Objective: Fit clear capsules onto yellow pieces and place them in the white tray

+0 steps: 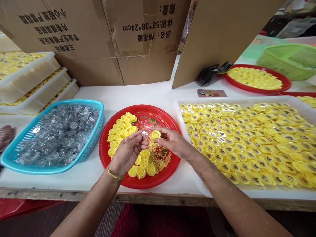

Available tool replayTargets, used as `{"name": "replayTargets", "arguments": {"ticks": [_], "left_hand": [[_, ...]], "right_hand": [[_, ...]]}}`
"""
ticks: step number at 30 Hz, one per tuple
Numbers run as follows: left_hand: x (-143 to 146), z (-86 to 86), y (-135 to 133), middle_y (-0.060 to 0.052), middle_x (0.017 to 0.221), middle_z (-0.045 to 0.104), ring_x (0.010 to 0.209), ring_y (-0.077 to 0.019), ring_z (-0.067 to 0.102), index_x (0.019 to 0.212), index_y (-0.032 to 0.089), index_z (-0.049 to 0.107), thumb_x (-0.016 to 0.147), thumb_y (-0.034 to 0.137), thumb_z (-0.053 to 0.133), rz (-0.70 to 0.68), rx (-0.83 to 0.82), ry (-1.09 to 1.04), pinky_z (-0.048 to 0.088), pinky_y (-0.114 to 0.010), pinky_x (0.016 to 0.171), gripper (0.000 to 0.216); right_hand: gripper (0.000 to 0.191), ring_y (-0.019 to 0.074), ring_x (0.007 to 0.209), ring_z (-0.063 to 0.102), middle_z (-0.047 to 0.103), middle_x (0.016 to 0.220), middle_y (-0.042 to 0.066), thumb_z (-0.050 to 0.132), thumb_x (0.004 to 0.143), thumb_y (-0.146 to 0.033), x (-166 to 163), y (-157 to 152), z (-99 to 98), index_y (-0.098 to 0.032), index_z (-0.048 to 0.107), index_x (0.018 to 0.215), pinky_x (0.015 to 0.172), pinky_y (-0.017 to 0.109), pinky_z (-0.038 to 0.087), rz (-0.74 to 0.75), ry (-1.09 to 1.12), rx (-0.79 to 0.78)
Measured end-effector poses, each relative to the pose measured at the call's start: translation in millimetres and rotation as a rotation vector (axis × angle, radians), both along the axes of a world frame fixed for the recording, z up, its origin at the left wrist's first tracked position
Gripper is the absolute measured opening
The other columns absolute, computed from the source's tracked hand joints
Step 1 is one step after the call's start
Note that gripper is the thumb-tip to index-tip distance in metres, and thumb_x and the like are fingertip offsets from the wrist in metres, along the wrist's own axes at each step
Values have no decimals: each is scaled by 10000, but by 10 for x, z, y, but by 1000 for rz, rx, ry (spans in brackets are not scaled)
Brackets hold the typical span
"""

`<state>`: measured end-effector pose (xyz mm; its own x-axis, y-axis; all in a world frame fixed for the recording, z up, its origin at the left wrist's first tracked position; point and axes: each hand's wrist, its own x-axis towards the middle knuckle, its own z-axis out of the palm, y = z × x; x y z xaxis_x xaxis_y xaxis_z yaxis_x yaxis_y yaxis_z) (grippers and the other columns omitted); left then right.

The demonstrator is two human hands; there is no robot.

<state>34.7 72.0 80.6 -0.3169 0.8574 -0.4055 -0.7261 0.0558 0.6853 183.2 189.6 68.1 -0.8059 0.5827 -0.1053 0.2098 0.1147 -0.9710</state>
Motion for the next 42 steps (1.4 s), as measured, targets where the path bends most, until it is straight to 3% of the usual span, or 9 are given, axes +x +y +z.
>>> {"name": "replayTargets", "arguments": {"ticks": [5,11,17,21,27,30,36,42], "left_hand": [[23,-18,30,-30,697,629,571,-67,587,1048,75,673,833,79,561,-55,42,1,493,-138,529,242],[41,-68,39,-7,700,580,555,-58,533,1061,91,677,804,129,616,-73,58,55,427,-149,493,268],[47,-66,41,-7,731,578,572,-53,513,1029,113,690,781,150,643,-81,64,64,421,-157,525,255],[40,-67,56,-7,763,578,565,-42,489,1020,121,684,772,149,644,-95,67,48,418,-150,533,252],[34,-73,82,0,764,569,551,-33,463,1045,113,657,771,168,655,-103,74,26,405,-144,523,279],[37,-35,117,14,738,578,548,-36,475,1044,143,634,772,186,671,-81,81,137,395,-144,520,278],[50,57,205,36,580,560,489,-51,483,884,148,618,791,259,668,-120,25,584,360,-156,469,153],[87,59,255,28,552,575,476,-59,492,864,136,646,766,264,675,-131,-42,679,385,-166,467,164]], "right_hand": [[430,125,790,634,588,1157,53,568,853,-262,9,-34,16,-290,542,1282,735,325,557,43,57,-134],[416,144,876,646,531,1282,49,579,839,-232,6,-39,27,-306,570,1248,783,361,577,21,84,-121],[406,168,920,648,579,1209,57,602,814,-204,-10,-50,35,-267,575,1214,790,364,585,28,108,-149],[357,136,845,659,564,1229,62,600,811,-222,-28,-56,27,-234,542,1163,760,330,585,26,143,-200],[313,97,696,630,628,965,20,595,803,-194,-38,-37,1,-203,525,1108,679,278,545,24,120,-182],[320,110,714,610,630,900,16,595,792,-170,-35,-29,-15,-202,558,1108,655,269,521,26,98,-120],[349,129,720,590,629,818,15,599,803,-187,-40,-27,-83,-205,585,1151,612,261,487,14,73,-39],[318,97,629,512,595,781,-5,579,809,-175,-57,-20,-115,-216,610,1122,544,232,424,20,87,46]]}}
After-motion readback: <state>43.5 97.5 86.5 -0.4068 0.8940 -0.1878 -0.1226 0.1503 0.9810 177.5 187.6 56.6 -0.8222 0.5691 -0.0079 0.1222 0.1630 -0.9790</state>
